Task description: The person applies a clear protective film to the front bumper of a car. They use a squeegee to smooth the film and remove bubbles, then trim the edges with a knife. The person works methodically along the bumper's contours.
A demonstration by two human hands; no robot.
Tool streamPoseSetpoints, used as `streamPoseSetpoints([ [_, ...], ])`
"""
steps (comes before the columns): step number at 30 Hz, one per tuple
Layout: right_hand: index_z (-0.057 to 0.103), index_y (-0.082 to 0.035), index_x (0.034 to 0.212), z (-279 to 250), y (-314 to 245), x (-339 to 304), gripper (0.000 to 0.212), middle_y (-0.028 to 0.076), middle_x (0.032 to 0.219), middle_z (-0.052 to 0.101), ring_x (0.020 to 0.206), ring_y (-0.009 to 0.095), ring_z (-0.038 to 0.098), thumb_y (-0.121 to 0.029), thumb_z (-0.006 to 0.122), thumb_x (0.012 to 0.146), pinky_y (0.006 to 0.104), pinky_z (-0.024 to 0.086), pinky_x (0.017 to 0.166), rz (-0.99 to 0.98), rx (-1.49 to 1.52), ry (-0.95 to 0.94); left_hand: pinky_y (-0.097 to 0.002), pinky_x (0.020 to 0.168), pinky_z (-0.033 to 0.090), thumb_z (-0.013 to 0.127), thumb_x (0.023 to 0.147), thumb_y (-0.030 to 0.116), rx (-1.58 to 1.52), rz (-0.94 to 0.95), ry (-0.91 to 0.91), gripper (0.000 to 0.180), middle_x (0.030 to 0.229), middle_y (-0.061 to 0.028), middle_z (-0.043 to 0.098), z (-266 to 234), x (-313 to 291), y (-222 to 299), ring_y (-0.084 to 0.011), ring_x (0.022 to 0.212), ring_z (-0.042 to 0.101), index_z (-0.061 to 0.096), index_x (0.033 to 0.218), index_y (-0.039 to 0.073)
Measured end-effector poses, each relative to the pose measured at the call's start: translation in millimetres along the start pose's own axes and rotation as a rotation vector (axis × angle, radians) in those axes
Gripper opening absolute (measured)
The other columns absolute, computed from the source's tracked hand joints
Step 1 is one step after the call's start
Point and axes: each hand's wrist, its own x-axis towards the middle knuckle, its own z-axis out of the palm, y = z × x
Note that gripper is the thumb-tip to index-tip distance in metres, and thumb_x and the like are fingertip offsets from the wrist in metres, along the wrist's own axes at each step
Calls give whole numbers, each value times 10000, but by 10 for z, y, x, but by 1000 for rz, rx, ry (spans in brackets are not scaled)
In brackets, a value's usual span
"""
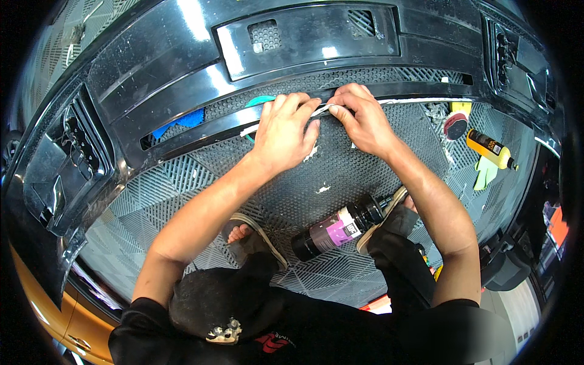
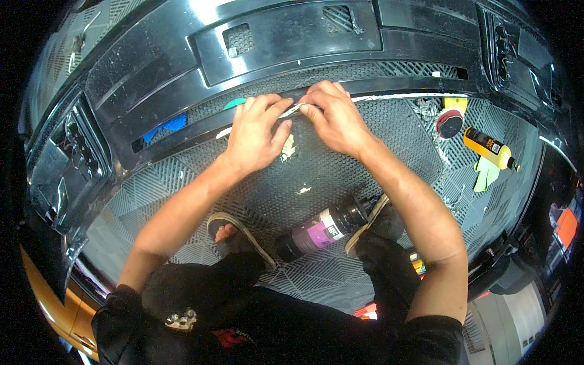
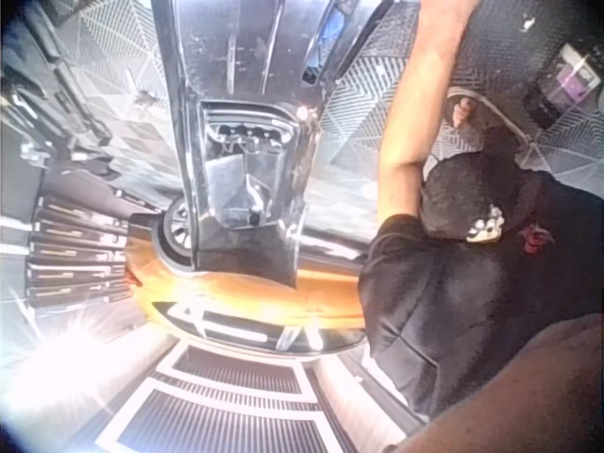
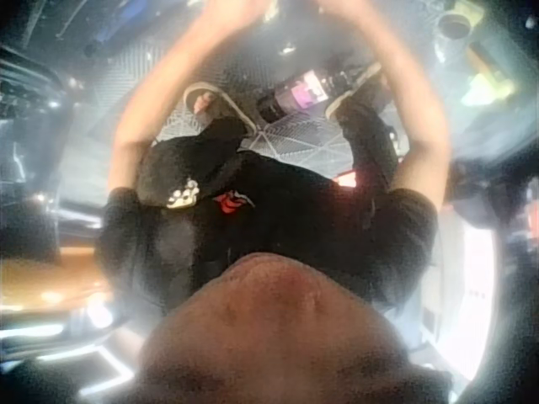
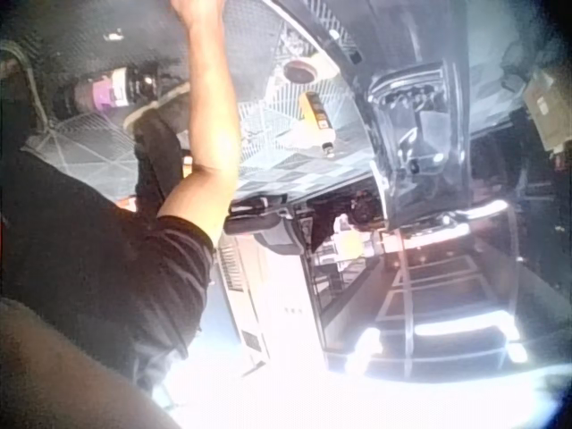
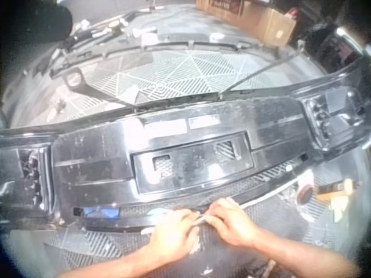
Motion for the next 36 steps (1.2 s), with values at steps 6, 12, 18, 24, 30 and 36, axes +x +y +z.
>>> streamPoseSetpoints([
  [6,763,-42,1124,25,-14,-55,171,131,1183,688,1164,335,636,-168,711,1020,443,478,1041,-29,-19,30,-436,932,458,762,943,118,-34,-16,32,228,1089,-84,673,6,-74,-12,-300,1064,601,795,1156,45],
  [12,772,-78,1161,20,-118,-31,246,103,1244,677,1222,319,593,-224,758,963,460,423,1065,-15,-91,-35,-471,904,453,754,949,104,-180,-50,25,100,1046,-105,652,43,-43,-114,-330,1013,603,764,1026,42],
  [18,801,-119,1212,175,-307,11,336,71,1262,675,1233,301,575,-255,790,905,482,387,1072,-1,-183,-39,-487,892,450,721,968,90,-137,9,78,105,1034,-136,627,142,-67,-157,-350,995,589,676,1050,40],
  [24,850,-127,1062,289,-266,17,214,21,1164,713,1197,276,584,-274,796,917,461,374,1059,52,-160,27,-505,926,478,714,988,102,-233,-72,124,120,1032,-148,637,130,-113,-125,-365,1010,607,679,1054,8],
  [30,850,-150,1027,332,-237,-21,187,-5,1159,725,1176,259,581,-294,800,920,465,364,1045,42,-142,70,-482,1023,525,714,975,92,-338,-158,96,298,1183,-189,727,-122,-142,-129,-378,1090,679,732,1249,-22],
  [36,845,-165,1094,322,-321,30,240,6,1169,704,1198,278,569,-307,814,902,478,352,1076,106,-169,46,-474,1025,451,716,1000,163,17,-160,-61,326,1232,-137,672,-275,-293,-87,-328,1187,586,752,1308,61],
])
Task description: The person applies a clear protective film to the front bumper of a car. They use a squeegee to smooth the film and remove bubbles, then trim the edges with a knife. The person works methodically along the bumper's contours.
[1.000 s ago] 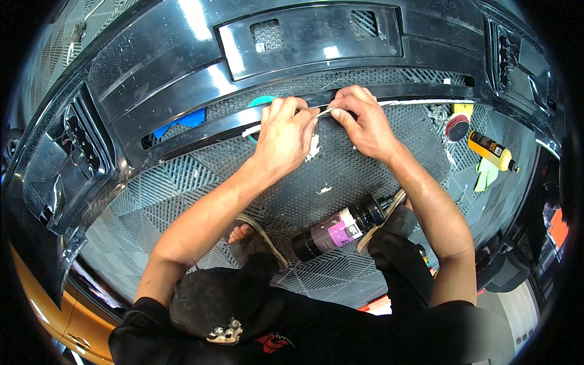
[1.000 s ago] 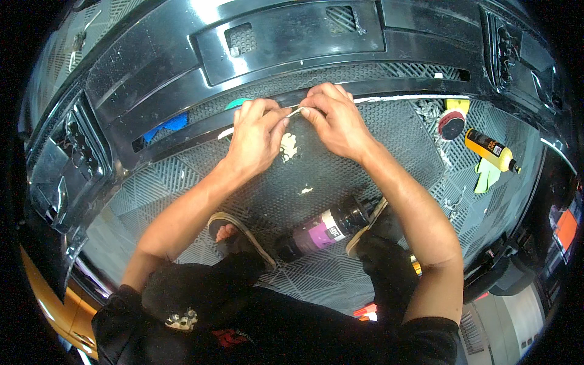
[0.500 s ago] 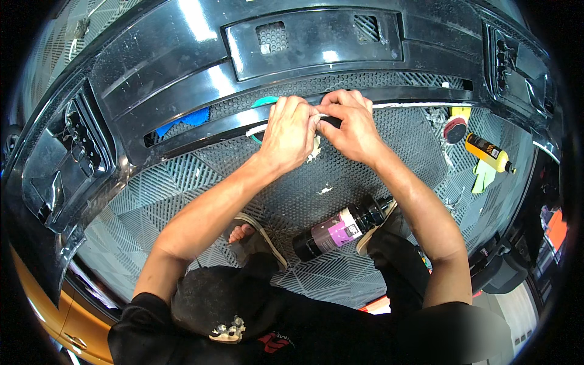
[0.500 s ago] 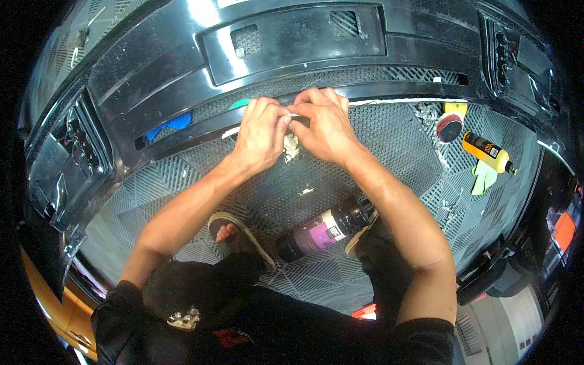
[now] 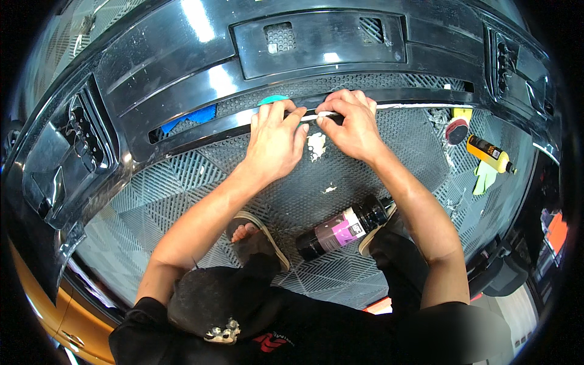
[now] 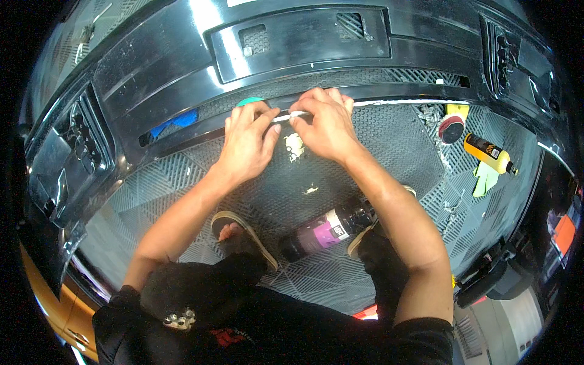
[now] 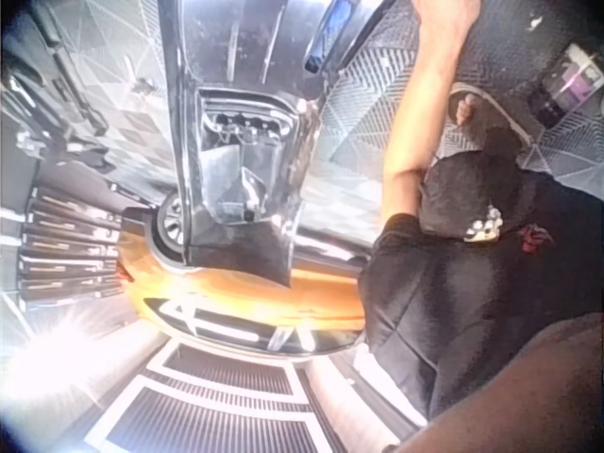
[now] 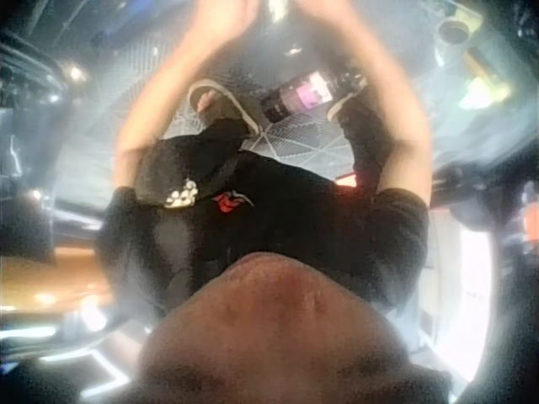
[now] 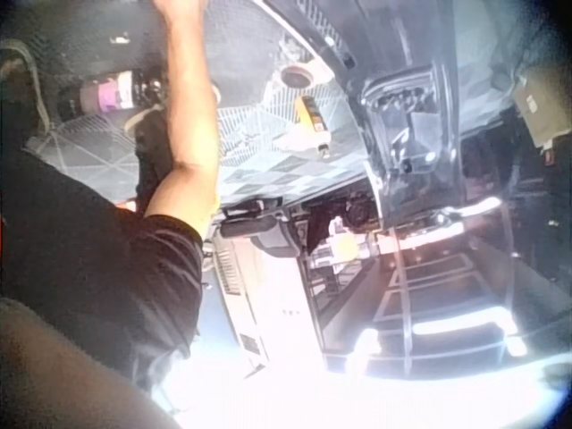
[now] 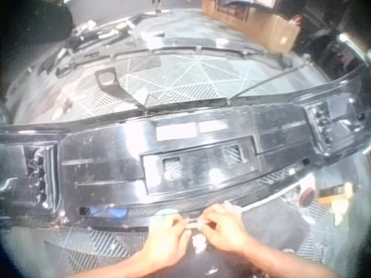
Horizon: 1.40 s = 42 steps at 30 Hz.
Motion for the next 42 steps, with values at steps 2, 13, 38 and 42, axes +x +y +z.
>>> streamPoseSetpoints([
  [2,848,-166,1119,27,-123,-16,270,15,1158,687,1207,284,563,-308,825,891,478,351,1084,-40,-14,-2,-459,951,435,741,982,164,39,-19,29,312,1146,-87,624,36,-15,8,-311,1121,555,772,1280,74],
  [13,861,-162,1062,57,-6,16,178,26,1073,682,1132,249,609,-206,842,890,451,373,1038,-71,82,-55,-426,919,420,808,921,165,-15,56,113,203,1083,-21,678,101,36,-126,-256,1049,605,819,1120,131],
  [38,790,-107,1046,69,30,9,136,58,1097,676,1135,282,606,-210,766,961,454,404,1009,-161,127,-7,-443,944,432,796,919,200,28,114,165,230,1121,-24,674,111,48,-98,-255,1082,611,790,1138,132],
  [42,812,-112,1141,63,32,-12,209,52,1109,678,1147,293,601,-187,780,948,447,424,984,-181,104,32,-431,937,441,819,891,187,31,134,155,236,1104,-8,679,145,24,-138,-242,1076,613,812,1120,126],
])
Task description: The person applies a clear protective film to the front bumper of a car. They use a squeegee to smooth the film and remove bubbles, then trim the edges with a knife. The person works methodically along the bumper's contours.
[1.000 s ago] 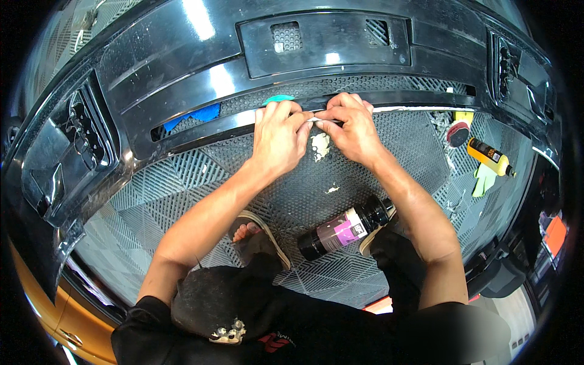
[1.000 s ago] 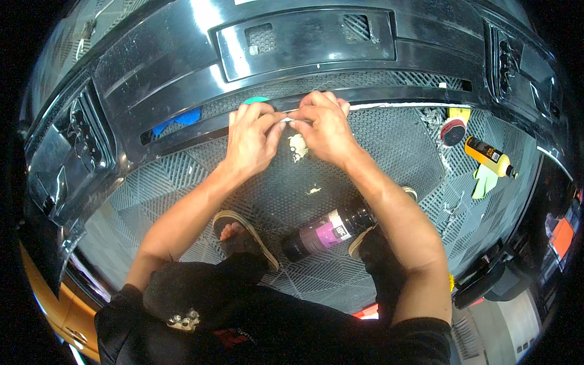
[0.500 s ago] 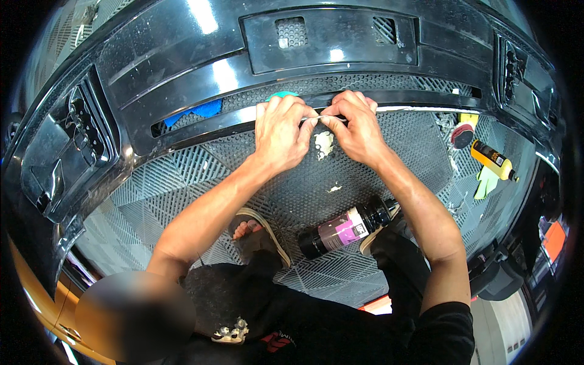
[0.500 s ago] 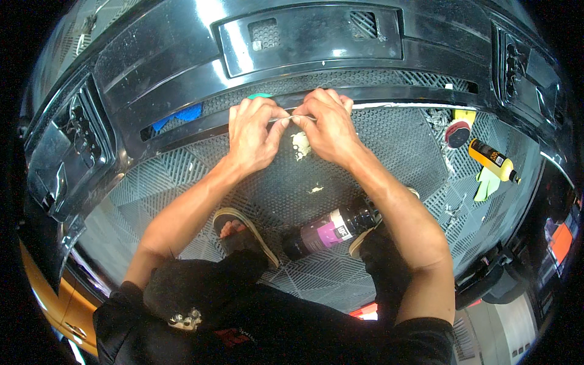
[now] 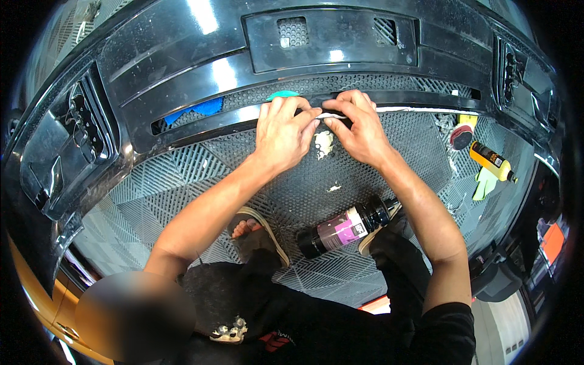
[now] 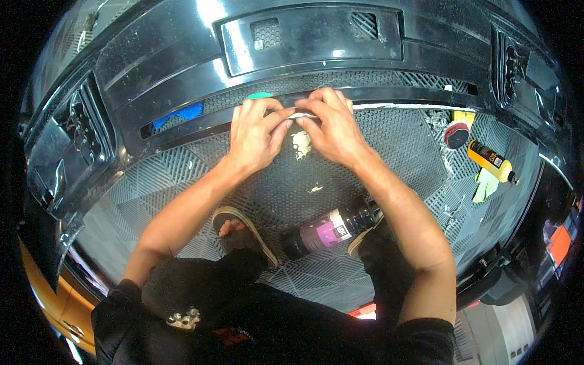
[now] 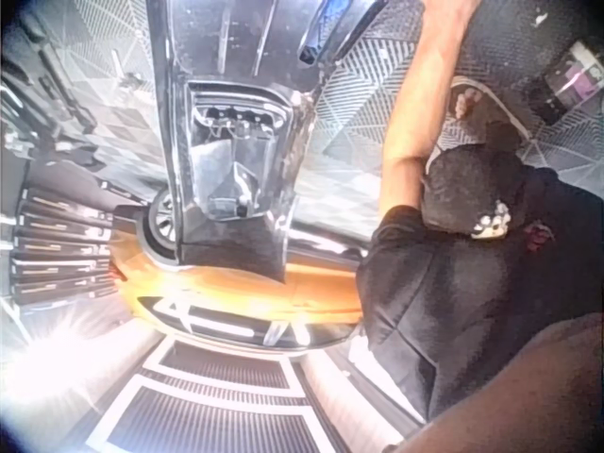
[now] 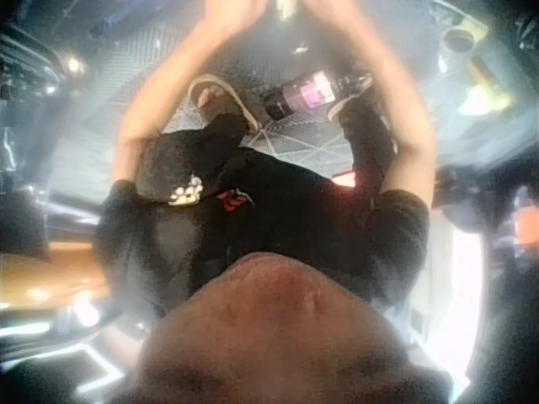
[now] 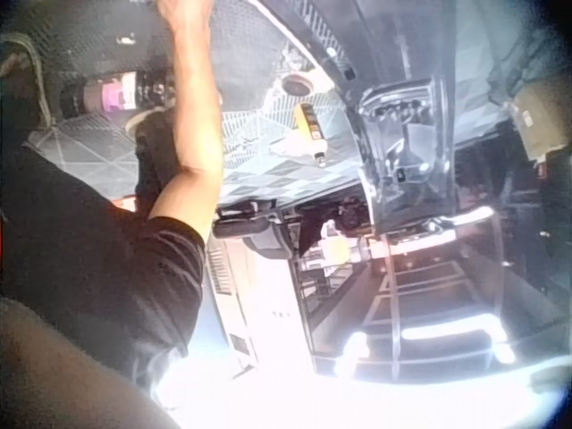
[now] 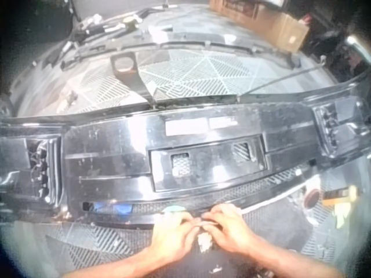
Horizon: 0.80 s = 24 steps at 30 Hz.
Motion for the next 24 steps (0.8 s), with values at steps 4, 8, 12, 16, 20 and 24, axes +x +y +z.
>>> streamPoseSetpoints([
  [4,828,-115,1147,13,-34,15,227,39,1111,678,1150,279,596,-169,804,927,437,425,968,-36,-40,-10,-418,922,446,829,876,174,-37,-1,63,160,1061,3,682,57,-13,-54,-240,1046,620,811,1028,125],
  [8,834,-111,1080,22,18,0,173,29,1089,689,1125,257,602,-174,811,921,435,404,975,-64,-37,8,-411,916,451,826,887,171,-67,10,67,122,1071,-9,695,75,17,-42,-255,1058,635,799,1003,142],
  [12,816,-115,1014,95,41,1,116,26,1088,699,1125,251,611,-189,805,925,451,379,1000,-75,-15,62,-416,926,454,814,902,174,-86,2,71,116,1072,-21,693,65,24,-39,-258,1073,640,778,1005,136],
  [16,795,-123,991,110,25,-18,96,31,1096,699,1137,252,613,-196,797,928,461,361,1016,-67,-43,88,-421,939,453,803,917,177,-78,10,62,132,1088,-36,693,71,27,-41,-271,1083,641,755,1029,127],
  [20,786,-126,989,95,33,-23,91,33,1094,696,1134,252,614,-192,794,927,461,355,1018,-81,-25,88,-433,948,453,794,929,182,-62,17,37,143,1115,-50,692,66,32,-47,-283,1096,640,743,1049,123],
  [24,777,-117,979,102,48,-22,88,38,1090,693,1132,255,618,-177,799,918,454,358,1013,-113,-16,91,-452,965,455,756,952,204,-73,22,44,118,1098,-60,689,75,27,-64,-283,1073,644,739,1012,104],
])
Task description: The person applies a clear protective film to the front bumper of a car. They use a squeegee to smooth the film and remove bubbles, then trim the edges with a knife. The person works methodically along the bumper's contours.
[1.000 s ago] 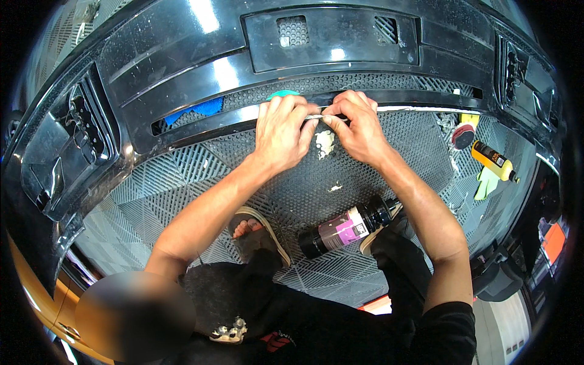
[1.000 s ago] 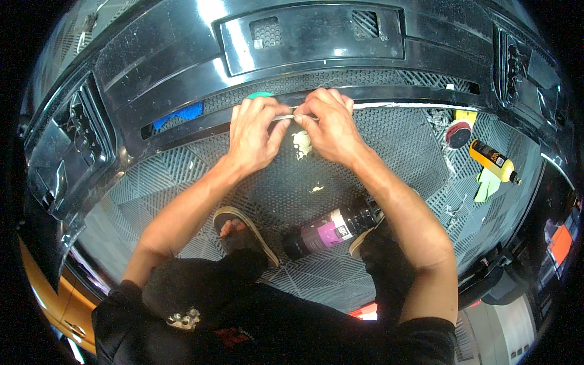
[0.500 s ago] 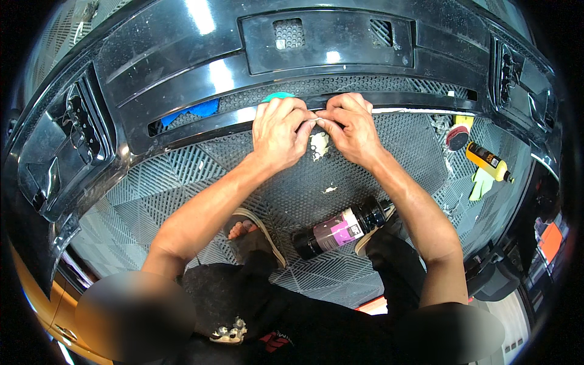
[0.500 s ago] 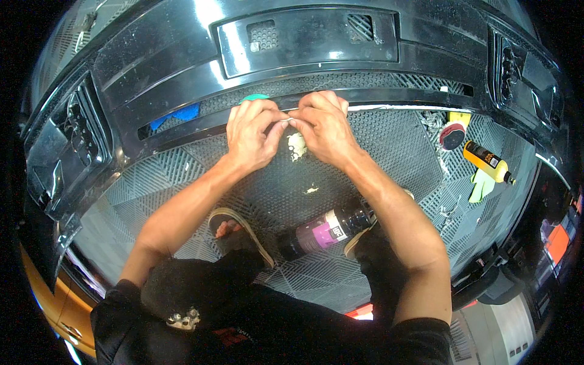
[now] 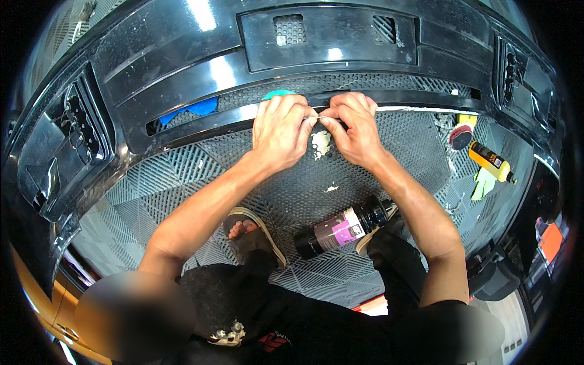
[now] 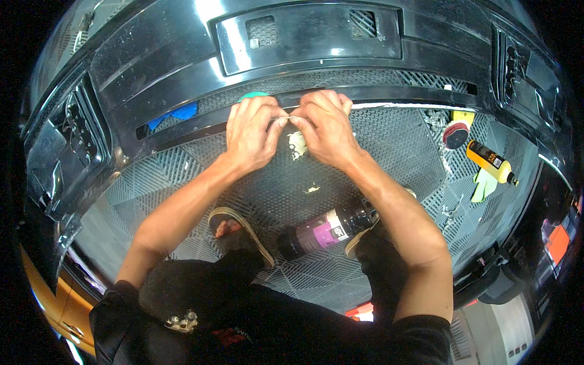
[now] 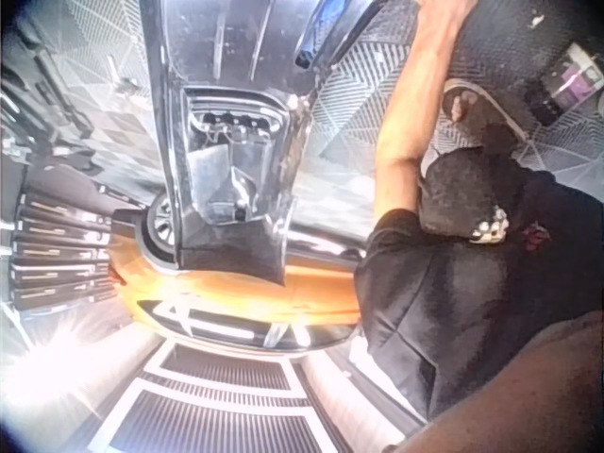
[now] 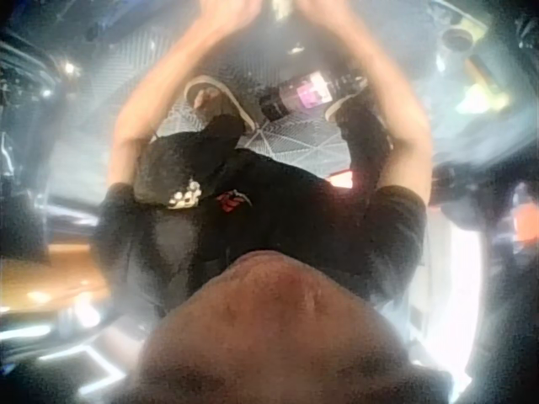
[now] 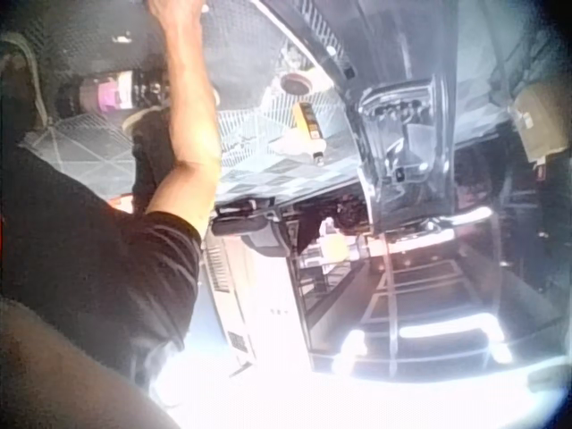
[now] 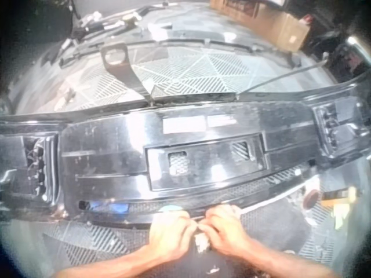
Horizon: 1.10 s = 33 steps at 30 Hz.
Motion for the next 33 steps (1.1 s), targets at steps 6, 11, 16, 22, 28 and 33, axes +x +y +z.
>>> streamPoseSetpoints([
  [6,761,-100,991,-8,38,-14,128,56,1063,679,1095,274,628,-174,817,903,443,390,1003,-49,-15,2,-455,952,461,767,949,170,-2,31,-27,154,1125,-72,685,-24,-18,-28,-302,1105,639,709,1077,106],
  [11,749,-97,1068,-65,67,-35,210,76,1120,673,1115,288,626,-183,833,896,454,411,1011,-74,-10,-39,-458,957,464,770,943,160,-21,46,-16,150,1122,-68,685,-15,-21,-26,-304,1104,641,712,1070,106],
  [16,750,-126,1284,-89,-98,26,433,73,1215,659,1234,302,578,-182,855,868,487,408,1046,47,6,-81,-439,880,526,812,890,130,-57,33,42,142,1088,-48,685,-12,-87,-66,-286,1012,660,756,1019,109],
  [22,832,-148,1112,-7,-72,16,236,0,1128,694,1150,246,585,-218,835,886,445,369,1012,43,-119,-73,-405,784,560,855,850,91,-95,72,109,173,1038,-53,693,26,-68,-72,-277,914,682,781,1006,93],
  [28,813,-150,997,87,-40,6,117,-15,1082,711,1110,227,618,-180,823,884,463,346,982,-17,-96,48,-400,758,563,858,861,87,-109,78,151,166,1022,-66,700,30,-55,-78,-276,876,697,784,1009,88],
  [33,807,-151,988,97,-32,-1,112,-11,1079,709,1102,219,625,-186,826,883,462,344,979,-16,-71,60,-396,753,565,857,857,74,-116,95,155,173,1031,-74,705,23,-52,-86,-281,877,703,776,1009,77],
])
